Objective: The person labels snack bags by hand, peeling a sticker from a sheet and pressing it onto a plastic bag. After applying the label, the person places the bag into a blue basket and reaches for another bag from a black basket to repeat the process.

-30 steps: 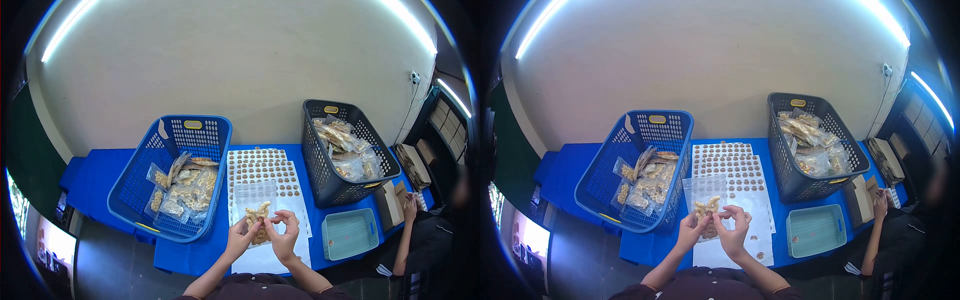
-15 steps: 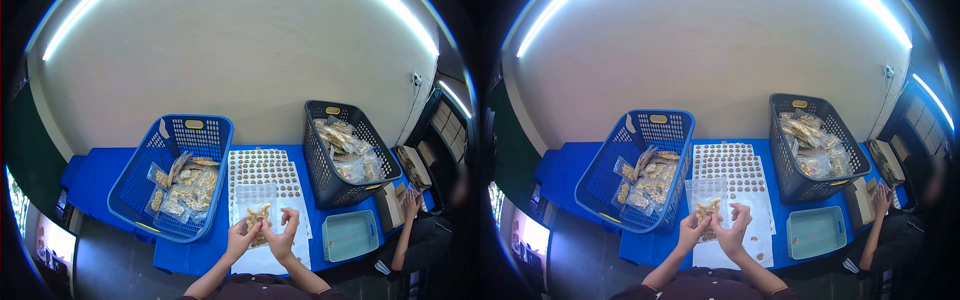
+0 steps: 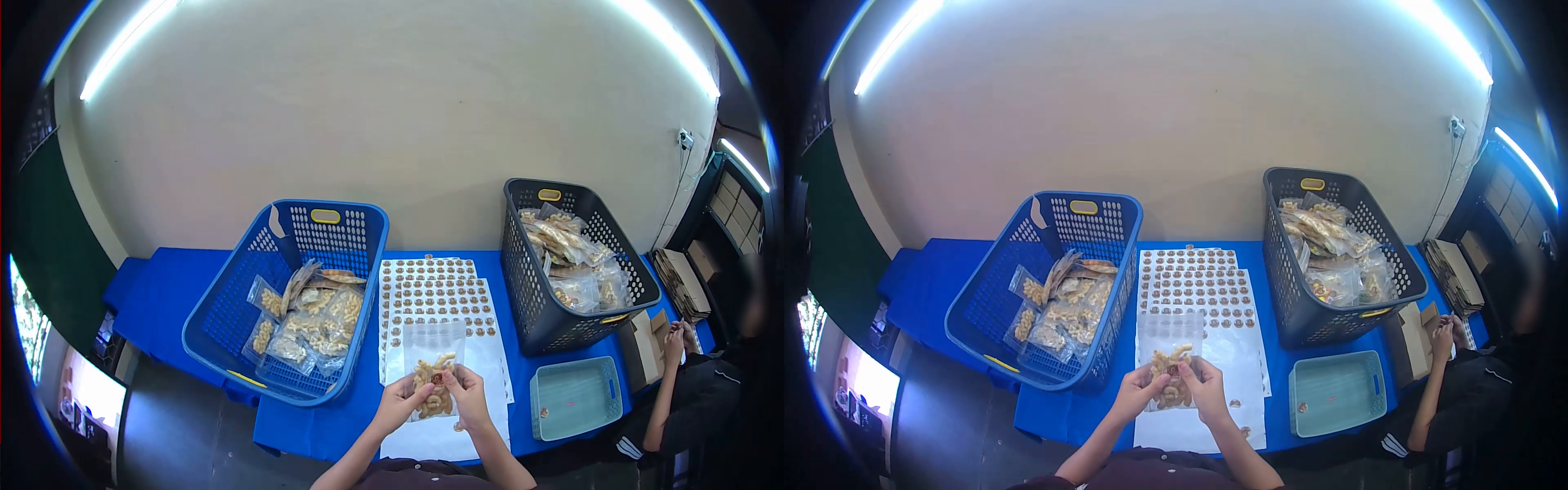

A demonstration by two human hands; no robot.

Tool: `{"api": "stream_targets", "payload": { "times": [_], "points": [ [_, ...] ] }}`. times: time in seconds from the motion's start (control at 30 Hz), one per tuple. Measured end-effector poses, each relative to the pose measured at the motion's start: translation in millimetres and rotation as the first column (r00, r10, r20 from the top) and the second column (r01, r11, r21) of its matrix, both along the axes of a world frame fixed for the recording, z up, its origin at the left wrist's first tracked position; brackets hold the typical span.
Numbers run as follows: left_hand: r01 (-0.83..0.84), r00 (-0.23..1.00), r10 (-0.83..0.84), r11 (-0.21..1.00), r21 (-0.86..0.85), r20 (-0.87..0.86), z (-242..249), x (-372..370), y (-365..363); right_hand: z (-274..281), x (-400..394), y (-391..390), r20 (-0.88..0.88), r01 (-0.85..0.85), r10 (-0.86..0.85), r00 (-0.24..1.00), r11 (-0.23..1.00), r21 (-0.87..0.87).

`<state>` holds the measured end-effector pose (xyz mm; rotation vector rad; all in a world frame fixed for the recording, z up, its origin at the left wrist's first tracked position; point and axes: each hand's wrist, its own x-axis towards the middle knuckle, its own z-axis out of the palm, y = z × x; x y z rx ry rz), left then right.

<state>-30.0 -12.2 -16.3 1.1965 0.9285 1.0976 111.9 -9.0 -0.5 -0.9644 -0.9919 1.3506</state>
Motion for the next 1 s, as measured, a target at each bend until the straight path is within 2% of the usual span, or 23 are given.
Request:
{"api": "stream_targets", "payload": {
  "times": [0.03,0.17,0.27,0.37,0.43,0.47,0.53,0.63,0.67,0.73,0.8,0.83,0.93,0.97,1.0],
  "points": [
    [0.019,0.992,-0.015,0.999,-0.033,0.123,5.9,2.2,-3.1,-2.0,0.5,-0.3,0.003,-0.005,0.005,1.0,1.0,-0.004],
    [0.038,0.996,-0.027,0.991,-0.128,0.088,-5.0,3.1,-0.6,-17.9,6.5,0.9,-0.091,0.003,-0.009,0.996,0.997,-0.075],
    [0.016,0.995,-0.003,0.991,-0.131,0.1,-3.1,10.1,-1.3,1.7,3.7,-3.0,-0.028,0.034,-0.035,0.999,0.999,-0.025],
    [0.026,0.996,-0.014,0.991,-0.132,0.092,-12.0,14.7,-1.4,2.2,1.4,-4.3,0.096,0.141,-0.142,0.985,0.99,0.018],
    [0.029,0.996,-0.017,0.988,-0.151,0.082,-12.2,19.6,-2.9,1.4,1.6,-5.3,0.093,0.197,-0.199,0.976,0.98,0.022],
    [0.042,0.99,-0.022,0.988,-0.146,0.136,-5.1,22.2,-4.0,-2.9,2.0,-6.3,0.089,0.226,-0.228,0.97,0.974,0.027],
    [0.073,0.995,-0.065,0.991,-0.113,0.074,-16.2,22.0,-3.6,-27.9,10.3,-9.0,0.06,0.183,-0.182,0.981,0.983,-0.008],
    [0.129,0.989,-0.116,0.977,-0.168,0.088,-31.2,22.8,-4.9,-43.7,15.9,-12.8,0.034,0.175,-0.174,0.984,0.984,-0.044],
    [0.104,0.991,-0.089,0.982,-0.156,0.104,-34.7,25.5,-7.1,-47.5,17.9,-14.5,0.031,0.161,-0.16,0.987,0.986,-0.047],
    [0.042,0.998,-0.051,0.979,-0.199,-0.045,-37.6,28.7,-10.8,-48.5,21.3,-16.8,0.007,0.125,-0.124,0.992,0.99,-0.068],
    [0.098,0.995,-0.096,0.988,-0.122,0.027,-56.8,31.9,-8.6,-47.9,23.9,-19.5,-0.036,0.078,-0.083,0.996,0.991,-0.106],
    [0.124,0.991,-0.119,0.988,-0.087,0.062,-59.0,34.6,-7.5,-51.6,25.9,-17.6,0.06,0.091,-0.083,0.995,0.985,-0.15],
    [0.169,0.986,-0.168,0.976,-0.136,0.02,-53.5,40.1,-4.7,-52.7,23.0,-18.4,-0.056,0.222,-0.22,0.974,0.975,0.019],
    [0.195,0.98,-0.185,0.953,-0.231,0.068,-35.4,41.5,-5.9,-51.4,23.1,-18.2,-0.05,0.254,-0.252,0.966,0.966,0.037],
    [0.193,0.981,-0.183,0.958,-0.212,0.067,-36.1,43.4,-4.7,-50.2,23.4,-17.6,-0.045,0.285,-0.282,0.958,0.957,0.056]
  ]
}}
